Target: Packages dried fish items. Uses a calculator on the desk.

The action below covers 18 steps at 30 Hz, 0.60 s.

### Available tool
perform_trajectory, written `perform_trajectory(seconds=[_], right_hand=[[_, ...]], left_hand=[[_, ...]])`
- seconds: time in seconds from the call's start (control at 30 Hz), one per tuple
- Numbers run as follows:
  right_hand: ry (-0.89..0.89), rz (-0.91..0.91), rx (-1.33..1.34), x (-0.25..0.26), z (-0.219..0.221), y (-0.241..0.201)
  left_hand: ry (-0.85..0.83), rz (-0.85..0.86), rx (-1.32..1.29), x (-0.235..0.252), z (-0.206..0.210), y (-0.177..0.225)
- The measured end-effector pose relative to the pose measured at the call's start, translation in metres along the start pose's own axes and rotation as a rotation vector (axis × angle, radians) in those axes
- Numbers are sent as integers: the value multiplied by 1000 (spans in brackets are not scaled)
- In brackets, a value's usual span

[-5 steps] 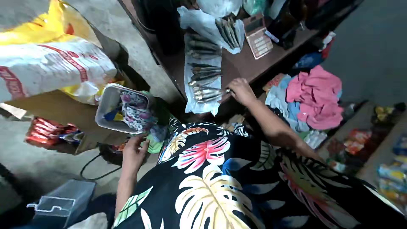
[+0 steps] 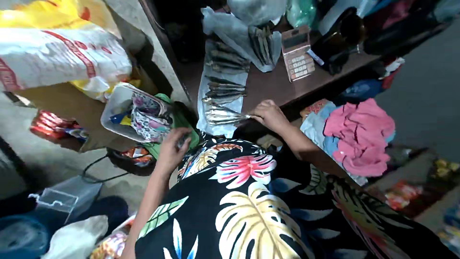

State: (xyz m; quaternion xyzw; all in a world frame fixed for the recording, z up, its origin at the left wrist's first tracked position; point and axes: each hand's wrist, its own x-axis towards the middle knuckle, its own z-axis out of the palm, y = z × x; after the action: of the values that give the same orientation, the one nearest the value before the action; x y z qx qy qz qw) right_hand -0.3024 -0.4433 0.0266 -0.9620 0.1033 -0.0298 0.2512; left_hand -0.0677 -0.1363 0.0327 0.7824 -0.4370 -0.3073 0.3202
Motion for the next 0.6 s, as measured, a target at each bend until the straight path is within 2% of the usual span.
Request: perform_trajectory(seconds=[0.07, 0.17, 0.23, 0.33, 0.4, 0.5, 0.6], right_hand=[[-106, -37, 95, 13, -30, -10], [9, -296, 194, 42, -51, -19], [36, -415, 232, 67, -62, -33], [38, -492, 309, 96, -73, -56], [57, -462, 429, 107, -80, -68], [33, -310, 622, 119, -93, -76], [-12, -151, 735, 129, -92, -76]], left_hand=[[-5, 96, 11, 30, 19, 31], [8, 163, 19, 62, 43, 57], [96, 165, 7, 72, 56, 63], [253, 132, -117, 76, 69, 73], [288, 117, -266, 73, 75, 82], [282, 64, -527, 70, 80, 95], [362, -9, -668, 71, 83, 102]])
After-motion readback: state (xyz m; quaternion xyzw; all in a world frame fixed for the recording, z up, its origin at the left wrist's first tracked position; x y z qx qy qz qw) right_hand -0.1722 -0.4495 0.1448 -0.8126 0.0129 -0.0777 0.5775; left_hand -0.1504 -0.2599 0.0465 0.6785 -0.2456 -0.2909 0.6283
